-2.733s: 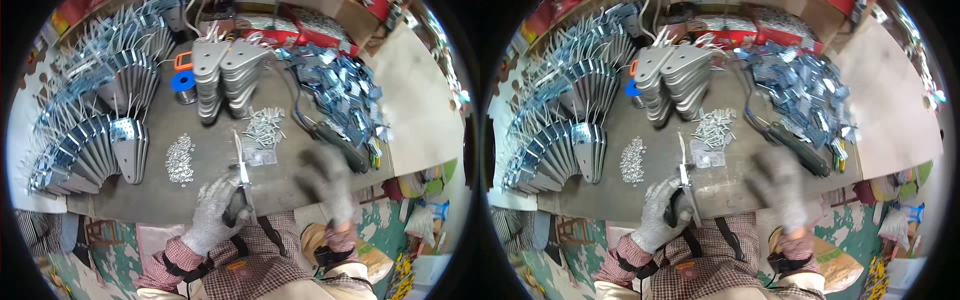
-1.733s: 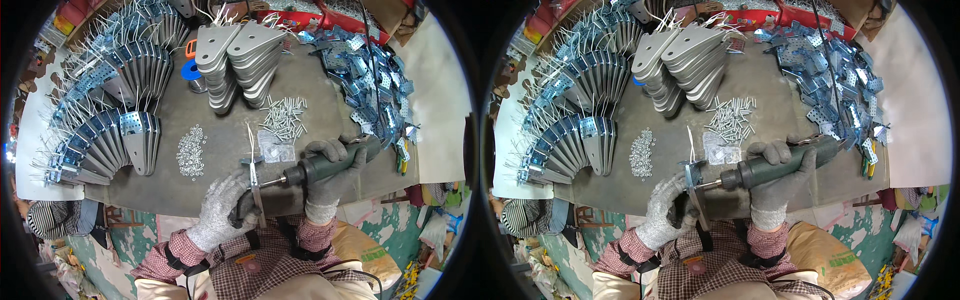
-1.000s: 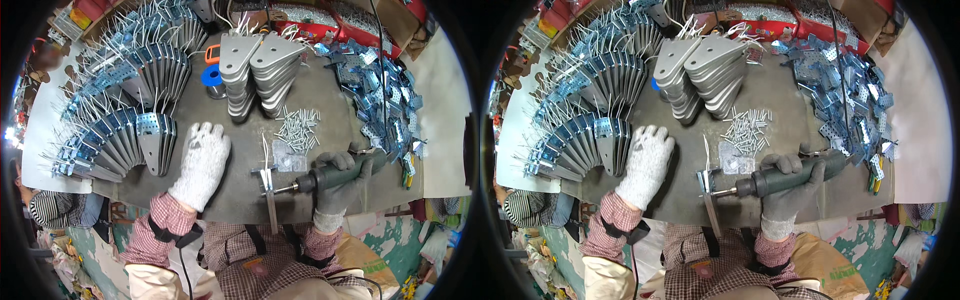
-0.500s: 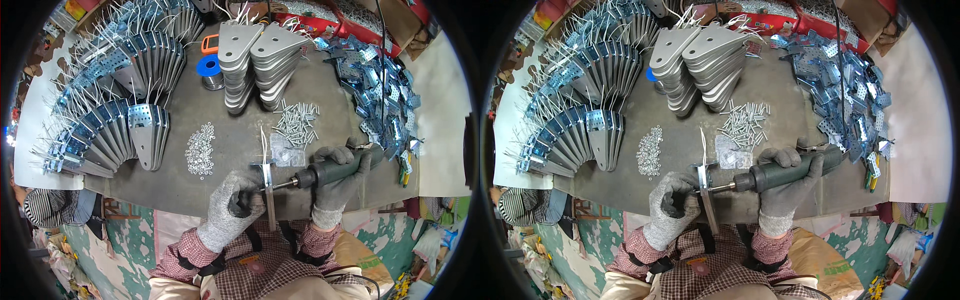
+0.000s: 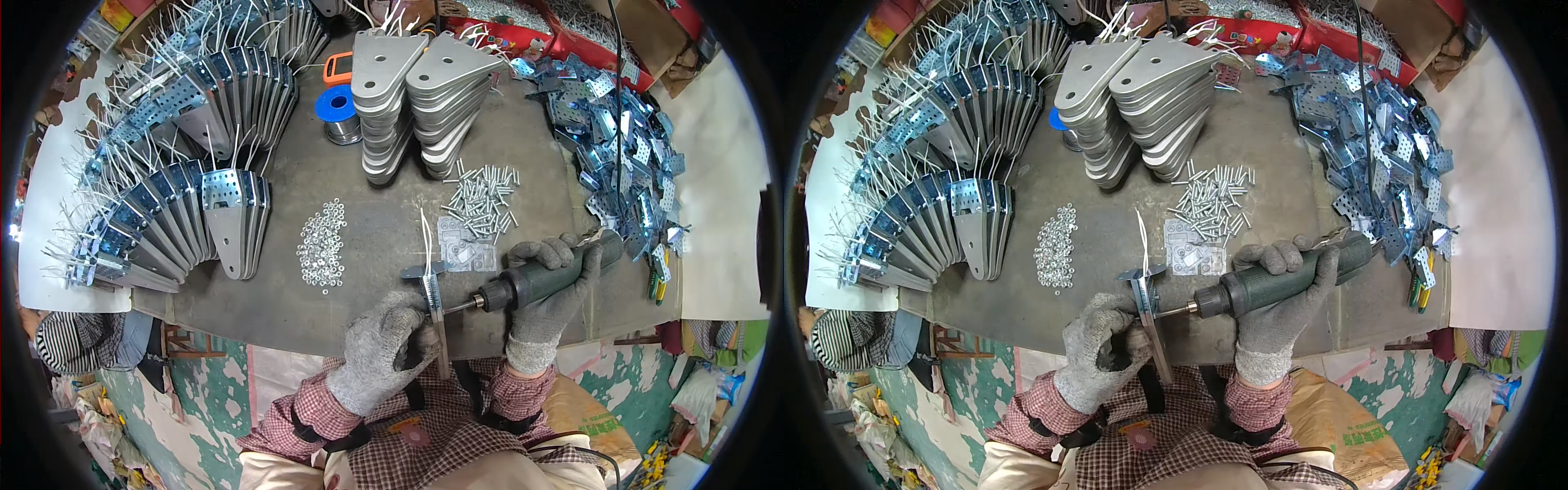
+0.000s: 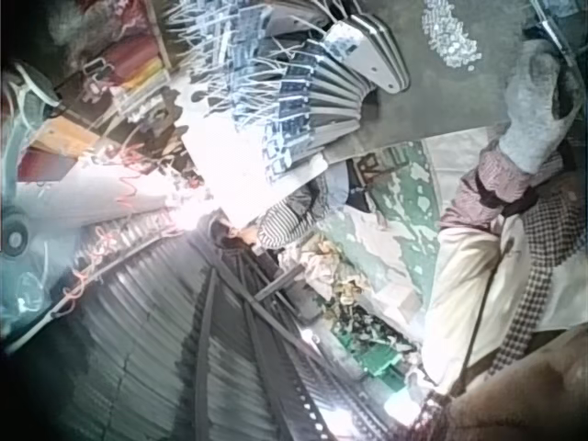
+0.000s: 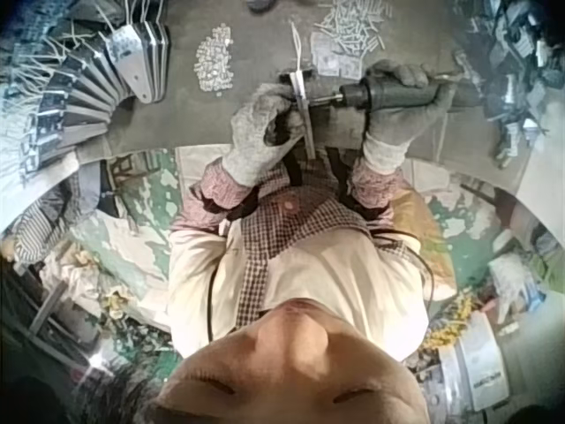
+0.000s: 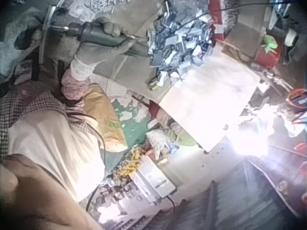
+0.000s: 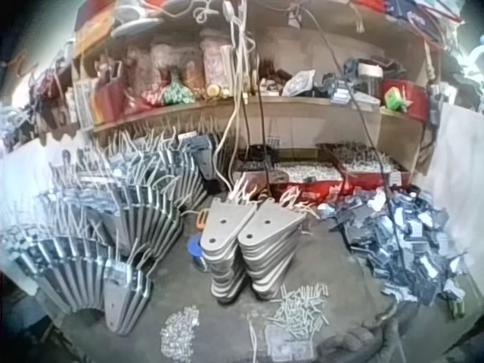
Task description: Assembling metal brackets or components using a power screwdriver and various fasteners.
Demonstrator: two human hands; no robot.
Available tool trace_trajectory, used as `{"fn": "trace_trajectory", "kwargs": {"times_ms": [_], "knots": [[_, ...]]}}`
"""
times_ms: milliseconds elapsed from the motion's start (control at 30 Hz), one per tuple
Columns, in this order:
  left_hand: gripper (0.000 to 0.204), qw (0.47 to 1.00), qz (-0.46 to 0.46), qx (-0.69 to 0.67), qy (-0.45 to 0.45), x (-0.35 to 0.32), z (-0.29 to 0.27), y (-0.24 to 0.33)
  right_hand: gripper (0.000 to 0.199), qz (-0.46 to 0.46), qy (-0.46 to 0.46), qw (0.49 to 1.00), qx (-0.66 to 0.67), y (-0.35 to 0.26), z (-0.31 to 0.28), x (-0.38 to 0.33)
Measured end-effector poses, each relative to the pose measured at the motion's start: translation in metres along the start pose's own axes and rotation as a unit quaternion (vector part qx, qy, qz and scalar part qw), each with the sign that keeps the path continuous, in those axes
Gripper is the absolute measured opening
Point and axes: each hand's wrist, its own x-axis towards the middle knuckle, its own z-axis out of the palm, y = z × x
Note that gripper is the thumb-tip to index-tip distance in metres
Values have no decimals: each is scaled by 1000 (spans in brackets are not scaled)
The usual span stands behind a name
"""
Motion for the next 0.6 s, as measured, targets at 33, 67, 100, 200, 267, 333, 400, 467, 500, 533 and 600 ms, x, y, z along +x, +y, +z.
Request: {"fn": "trace_trajectory", "kwargs": {"times_ms": [33, 67, 100, 200, 267, 333, 400, 467, 500, 533, 600], "knots": [[27, 1000, 6, 5, -3, 1, -1, 1, 30, 0, 3, 1000, -2, 0, 1, 0], [26, 1000, 12, 10, -5, 2, -2, 1, 30, 1, 2, 1000, -1, 0, 1, 0], [25, 1000, 18, 14, -8, 3, -3, 1, 30, 1, 0, 1000, 0, 0, 1, 0], [20, 986, -130, -29, -97, 4, -13, 13, 30, 1, 2, 1000, 7, 1, 2, 0], [17, 986, -19, 80, -142, 12, -25, 13, 30, -3, 1, 1000, 4, 1, 3, 0], [17, 966, 83, 192, -151, 14, -31, 17, 31, -9, -3, 1000, -8, 1, 3, 0], [18, 955, 86, 249, -135, 12, -33, 29, 30, -8, 5, 1000, -2, -1, 1, 1], [28, 972, 38, 195, -129, 21, -37, 37, 31, -3, 8, 1000, 7, -3, 1, 0], [33, 978, 9, 166, -125, 23, -36, 37, 31, 7, 9, 1000, 11, -2, 1, 0], [27, 988, -3, 107, -115, 21, -32, 27, 31, 16, 9, 1000, 16, 0, 0, -1], [25, 994, -59, -4, -88, 17, -24, 24, 32, 13, -37, 999, 26, 4, 0, -1]]}}
